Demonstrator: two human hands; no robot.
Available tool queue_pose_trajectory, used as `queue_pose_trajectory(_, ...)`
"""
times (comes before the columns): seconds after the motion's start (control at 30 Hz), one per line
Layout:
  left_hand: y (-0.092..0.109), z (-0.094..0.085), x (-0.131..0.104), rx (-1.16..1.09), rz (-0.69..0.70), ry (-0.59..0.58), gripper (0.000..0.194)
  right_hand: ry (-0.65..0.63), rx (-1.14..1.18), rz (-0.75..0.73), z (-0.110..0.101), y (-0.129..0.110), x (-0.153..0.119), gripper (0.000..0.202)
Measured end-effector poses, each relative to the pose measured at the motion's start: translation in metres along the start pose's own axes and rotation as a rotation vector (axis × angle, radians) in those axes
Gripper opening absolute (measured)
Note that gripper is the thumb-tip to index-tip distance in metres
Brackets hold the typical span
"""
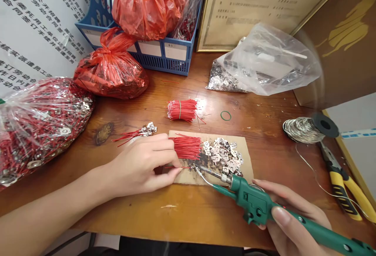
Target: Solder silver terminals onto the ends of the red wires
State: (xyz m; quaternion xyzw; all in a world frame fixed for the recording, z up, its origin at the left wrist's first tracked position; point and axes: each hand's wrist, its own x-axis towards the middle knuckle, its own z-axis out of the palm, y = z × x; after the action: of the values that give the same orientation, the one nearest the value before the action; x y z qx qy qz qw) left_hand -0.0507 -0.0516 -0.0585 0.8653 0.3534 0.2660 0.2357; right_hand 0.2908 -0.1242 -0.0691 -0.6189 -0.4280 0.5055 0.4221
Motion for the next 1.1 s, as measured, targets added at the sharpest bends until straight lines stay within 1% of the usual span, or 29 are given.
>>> queue_pose_trajectory(0.13,0.000,0.000,0.000,-0.003,-0.013,-0.002,0.015,0.025,0.056,0.026,0.001,0.000,-0.001,0.033)
queue_pose_trajectory(0.37,-0.001,0.001,0.002,-0.007,0.001,0.019,0.014,0.001,0.142,0.010,0.005,-0.003,0.002,0.032)
queue_pose_trajectory(0.67,-0.002,0.004,-0.001,0.012,0.020,0.050,0.012,-0.123,0.263,-0.060,0.006,0.004,0.010,0.031)
queue_pose_trajectory(0.93,-0.002,0.005,0.000,-0.042,0.045,0.082,0.013,-0.094,0.316,-0.054,0.010,0.007,0.015,0.033)
queue_pose_trajectory(1.03,-0.001,0.005,0.000,-0.019,0.045,0.099,0.013,-0.100,0.347,-0.083,0.009,0.010,0.017,0.032)
queue_pose_trajectory(1.1,0.000,0.006,-0.001,0.013,0.040,0.108,0.014,-0.087,0.371,-0.077,0.010,0.011,0.018,0.033)
